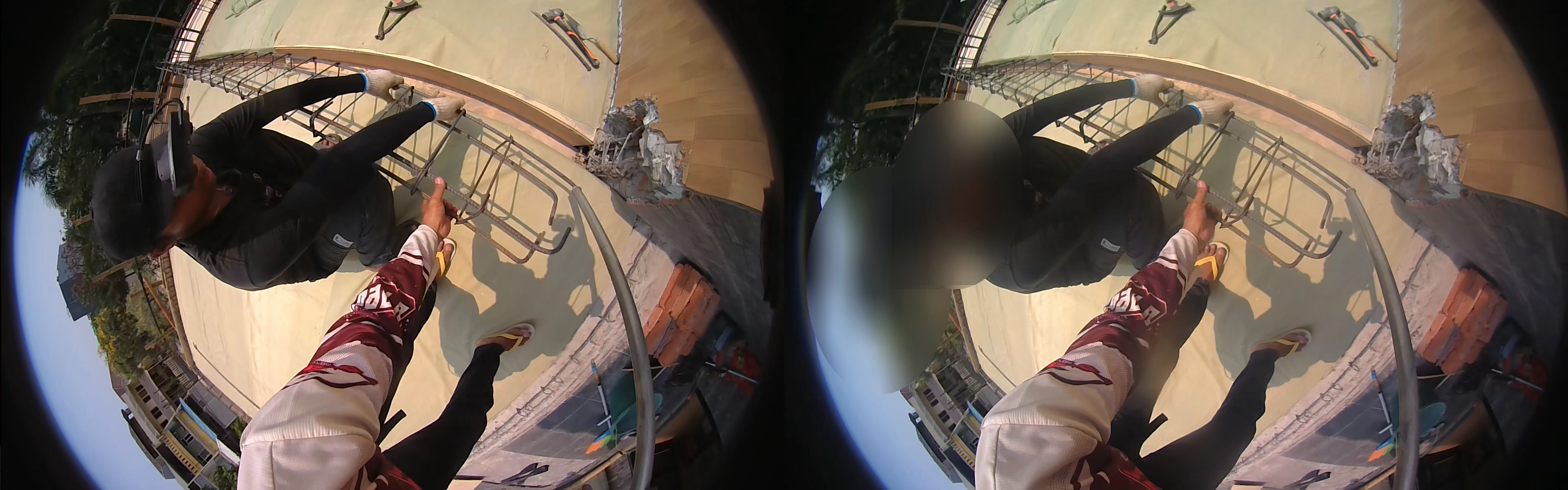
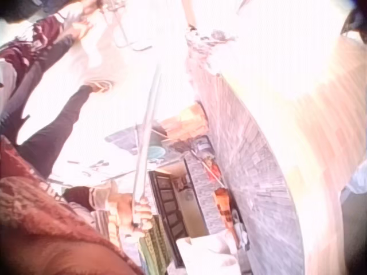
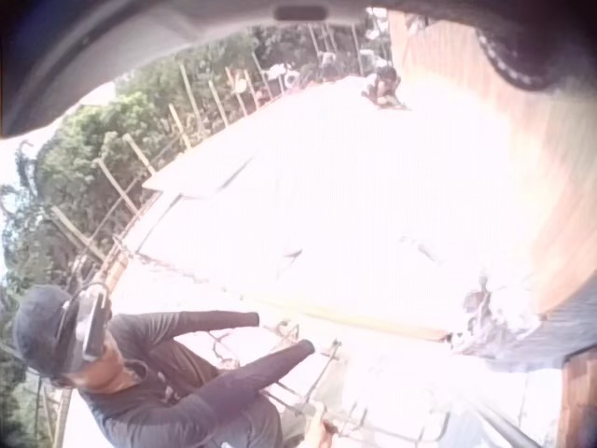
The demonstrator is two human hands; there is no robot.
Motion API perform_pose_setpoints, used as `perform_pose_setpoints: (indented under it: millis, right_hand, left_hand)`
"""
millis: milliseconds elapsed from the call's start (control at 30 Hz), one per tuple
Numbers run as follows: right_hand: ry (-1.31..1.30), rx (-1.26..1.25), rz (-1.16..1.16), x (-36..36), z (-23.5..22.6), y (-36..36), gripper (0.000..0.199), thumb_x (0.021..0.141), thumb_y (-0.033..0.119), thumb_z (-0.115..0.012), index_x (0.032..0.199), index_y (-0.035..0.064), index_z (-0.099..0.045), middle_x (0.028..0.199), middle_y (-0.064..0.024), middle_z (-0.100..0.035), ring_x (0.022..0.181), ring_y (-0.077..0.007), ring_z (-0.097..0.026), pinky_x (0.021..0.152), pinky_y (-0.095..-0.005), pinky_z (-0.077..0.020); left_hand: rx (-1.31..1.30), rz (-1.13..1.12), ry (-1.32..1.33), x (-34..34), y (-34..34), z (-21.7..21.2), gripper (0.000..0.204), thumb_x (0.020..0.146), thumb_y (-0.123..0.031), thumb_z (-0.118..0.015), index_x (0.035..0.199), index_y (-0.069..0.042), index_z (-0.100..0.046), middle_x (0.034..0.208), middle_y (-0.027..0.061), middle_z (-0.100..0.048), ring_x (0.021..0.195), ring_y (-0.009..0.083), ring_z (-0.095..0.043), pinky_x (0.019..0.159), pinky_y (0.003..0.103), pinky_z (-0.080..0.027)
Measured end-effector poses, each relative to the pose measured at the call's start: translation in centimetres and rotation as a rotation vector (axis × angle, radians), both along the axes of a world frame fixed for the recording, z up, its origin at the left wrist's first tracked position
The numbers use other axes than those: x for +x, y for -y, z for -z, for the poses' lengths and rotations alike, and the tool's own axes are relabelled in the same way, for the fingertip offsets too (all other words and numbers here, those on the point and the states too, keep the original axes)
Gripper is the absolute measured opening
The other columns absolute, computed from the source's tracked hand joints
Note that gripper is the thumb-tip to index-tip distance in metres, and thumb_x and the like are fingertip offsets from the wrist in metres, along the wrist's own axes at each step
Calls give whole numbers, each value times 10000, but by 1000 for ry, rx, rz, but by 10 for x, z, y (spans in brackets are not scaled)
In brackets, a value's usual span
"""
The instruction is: The person assembles a metal frame structure on a rooftop by bending and fitting metal rods into a grid-like framework. They work alongside another person, positioning and securing the rods to form the structure.
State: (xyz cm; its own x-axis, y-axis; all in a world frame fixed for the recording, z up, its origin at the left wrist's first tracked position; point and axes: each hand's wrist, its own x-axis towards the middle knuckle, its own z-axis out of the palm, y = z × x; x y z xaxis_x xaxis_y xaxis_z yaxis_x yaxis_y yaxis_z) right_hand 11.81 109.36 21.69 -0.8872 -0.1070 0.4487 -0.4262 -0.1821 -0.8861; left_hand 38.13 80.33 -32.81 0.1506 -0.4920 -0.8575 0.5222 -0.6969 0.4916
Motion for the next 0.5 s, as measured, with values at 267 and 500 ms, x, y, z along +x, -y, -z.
perform_pose_setpoints:
  millis: [267,500]
  right_hand:
    - [-109,-66,43,-55,4,44,376,997,416,-494,752,134,-447,567,27,-287,430,-123,-342,464,-340,-372]
    - [110,50,-57,-144,-10,72,280,893,275,-583,709,112,-449,628,-36,-309,622,-213,-404,726,-423,-423]
  left_hand:
    - [143,116,298,-48,54,-77,982,743,-671,-800,1320,71,-514,886,135,-562,649,251,-543,607,417,-469]
    - [210,143,421,-74,81,-82,878,730,-656,-820,1102,109,-606,908,143,-611,661,278,-552,534,403,-469]
